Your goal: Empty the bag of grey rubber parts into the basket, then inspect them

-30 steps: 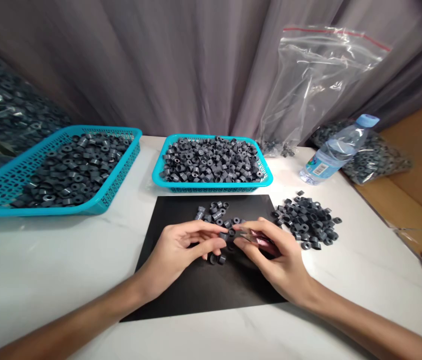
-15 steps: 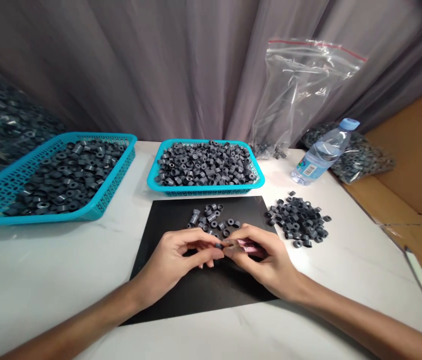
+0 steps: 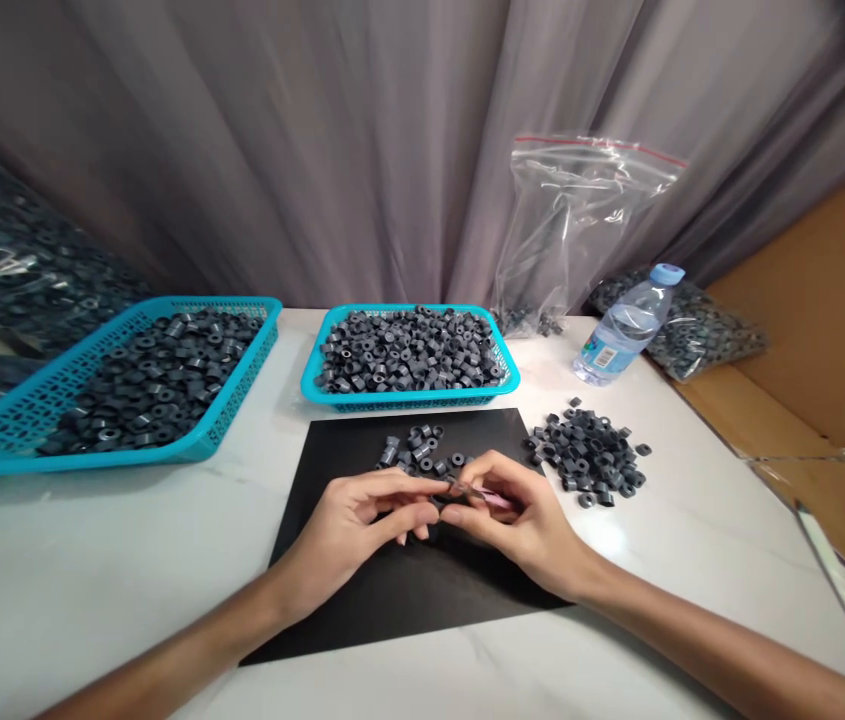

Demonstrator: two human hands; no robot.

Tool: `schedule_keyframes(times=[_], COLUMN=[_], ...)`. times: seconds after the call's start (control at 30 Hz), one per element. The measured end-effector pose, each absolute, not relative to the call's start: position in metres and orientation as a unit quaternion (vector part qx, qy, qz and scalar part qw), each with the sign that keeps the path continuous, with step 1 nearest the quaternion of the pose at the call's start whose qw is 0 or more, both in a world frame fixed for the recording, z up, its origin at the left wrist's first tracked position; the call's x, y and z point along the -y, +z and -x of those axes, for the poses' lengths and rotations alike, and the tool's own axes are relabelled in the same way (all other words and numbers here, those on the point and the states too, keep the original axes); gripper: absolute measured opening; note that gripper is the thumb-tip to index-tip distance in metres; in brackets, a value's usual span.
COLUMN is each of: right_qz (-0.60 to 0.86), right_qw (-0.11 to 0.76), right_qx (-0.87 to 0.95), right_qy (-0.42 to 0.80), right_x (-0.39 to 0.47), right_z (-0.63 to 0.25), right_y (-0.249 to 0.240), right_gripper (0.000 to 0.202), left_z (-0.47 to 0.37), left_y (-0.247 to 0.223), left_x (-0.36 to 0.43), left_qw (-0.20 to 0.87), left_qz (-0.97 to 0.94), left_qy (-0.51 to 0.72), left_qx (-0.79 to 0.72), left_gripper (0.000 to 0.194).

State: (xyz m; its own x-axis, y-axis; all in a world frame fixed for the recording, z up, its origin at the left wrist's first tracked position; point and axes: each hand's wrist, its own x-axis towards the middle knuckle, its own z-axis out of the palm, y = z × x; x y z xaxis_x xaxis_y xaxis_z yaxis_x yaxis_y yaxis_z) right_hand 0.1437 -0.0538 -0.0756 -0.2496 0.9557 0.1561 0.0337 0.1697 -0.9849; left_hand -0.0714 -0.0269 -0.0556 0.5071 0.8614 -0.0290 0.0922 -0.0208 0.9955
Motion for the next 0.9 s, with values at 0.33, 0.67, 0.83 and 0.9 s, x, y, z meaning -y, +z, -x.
schedule_keyframes(times=[0.33, 0.67, 0.83, 0.9], right_qz=[0.387, 0.591, 0.568, 0.554], right_qw=[0.384, 0.114, 0.030, 0.018], right_qx=[0.666, 0.798, 0.801, 0.794], right_qy=[0.509, 0.021, 0.189, 0.248], right_x=[0.050, 0.004, -0.001, -0.003], right_z=[-0.147, -0.300, -0.334, -0.334], right_y=[-0.064, 0.014, 0.001, -0.002], right_gripper=[0.029, 0.015, 0.026, 0.025], left_z=[0.072, 0.077, 0.088, 0.092], left_y=[-0.057, -0.056, -0.058, -0.060], left_x=[0.029, 0.019, 0.001, -0.007], left_qw=[0.598, 0.445, 0.344, 0.326], left_qz=[-0.623, -0.591, -0.554, -0.560], left_qy=[0.331, 0.480, 0.565, 0.563], left_qx=[-0.380, -0.471, -0.505, -0.513], left_gripper=[0.026, 0.024, 0.028, 0.029])
